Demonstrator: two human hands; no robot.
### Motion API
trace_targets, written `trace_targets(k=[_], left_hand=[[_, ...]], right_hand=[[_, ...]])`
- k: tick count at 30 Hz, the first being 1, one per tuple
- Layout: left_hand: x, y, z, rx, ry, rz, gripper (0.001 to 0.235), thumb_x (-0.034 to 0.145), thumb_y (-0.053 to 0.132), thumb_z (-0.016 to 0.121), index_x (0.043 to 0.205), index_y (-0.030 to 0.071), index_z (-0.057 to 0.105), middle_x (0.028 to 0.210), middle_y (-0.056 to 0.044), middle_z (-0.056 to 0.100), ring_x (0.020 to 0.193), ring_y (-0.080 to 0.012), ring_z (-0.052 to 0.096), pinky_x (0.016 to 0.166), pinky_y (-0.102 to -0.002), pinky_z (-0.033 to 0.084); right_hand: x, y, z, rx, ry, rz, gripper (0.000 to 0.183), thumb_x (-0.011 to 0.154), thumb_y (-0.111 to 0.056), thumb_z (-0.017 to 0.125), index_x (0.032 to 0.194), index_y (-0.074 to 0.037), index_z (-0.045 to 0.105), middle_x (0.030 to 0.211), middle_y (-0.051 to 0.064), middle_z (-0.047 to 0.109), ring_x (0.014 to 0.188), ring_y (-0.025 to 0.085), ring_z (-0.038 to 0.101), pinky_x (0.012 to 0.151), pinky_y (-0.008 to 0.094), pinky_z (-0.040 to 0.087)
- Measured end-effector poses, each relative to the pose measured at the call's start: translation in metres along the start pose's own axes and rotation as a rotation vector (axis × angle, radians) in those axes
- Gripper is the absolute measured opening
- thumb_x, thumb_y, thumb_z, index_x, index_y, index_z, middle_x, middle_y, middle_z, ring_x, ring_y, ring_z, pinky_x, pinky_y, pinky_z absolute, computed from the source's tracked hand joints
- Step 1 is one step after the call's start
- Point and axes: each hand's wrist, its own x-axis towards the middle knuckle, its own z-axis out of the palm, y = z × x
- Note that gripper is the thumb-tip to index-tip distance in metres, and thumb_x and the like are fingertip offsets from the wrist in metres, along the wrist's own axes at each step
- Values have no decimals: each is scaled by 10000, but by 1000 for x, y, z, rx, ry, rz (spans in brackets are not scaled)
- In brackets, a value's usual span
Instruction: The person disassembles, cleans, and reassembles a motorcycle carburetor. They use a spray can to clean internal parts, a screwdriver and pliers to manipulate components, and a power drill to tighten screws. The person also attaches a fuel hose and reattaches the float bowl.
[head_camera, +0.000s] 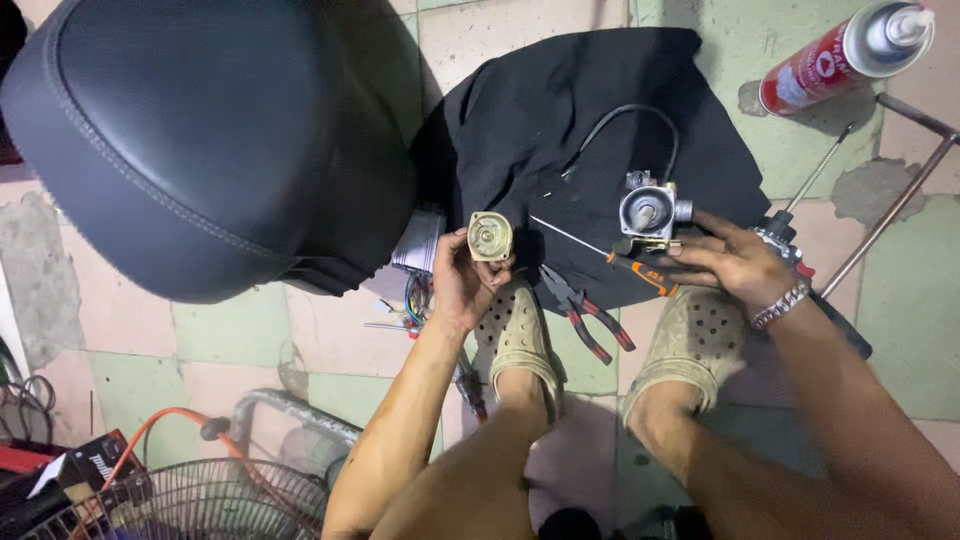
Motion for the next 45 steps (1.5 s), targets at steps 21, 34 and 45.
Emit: trace_targets(k=[21,34,45], left_hand=[[-199,32,-102,-430,326,644,519,931,506,443,1070,31,603,873,-106,601,719,-211,514,575,-330,376],[-203,46,-190,-474,427,693,662,918,484,418,1234,-58,630,917,-122,625,756,-222,534,608,-333,389],[-177,122,-256,-223,617,858,516,990,533,436,931,55,623,758,-56,612,557,-158,484,486,-315,365]], right_hand=[[-36,18,266,-1627,-527,-446,420,799,-472,751,982,-97,797,1028,168,755,964,361,717,885,469,566],[1,140,346,-127,-389,123,307,1037,-292,724,1073,8,666,763,74,618,608,166,554,558,332,529],[-44,30,455,-770,-504,-327,434,986,-452,596,841,-58,709,643,48,719,513,146,651,510,320,515]])
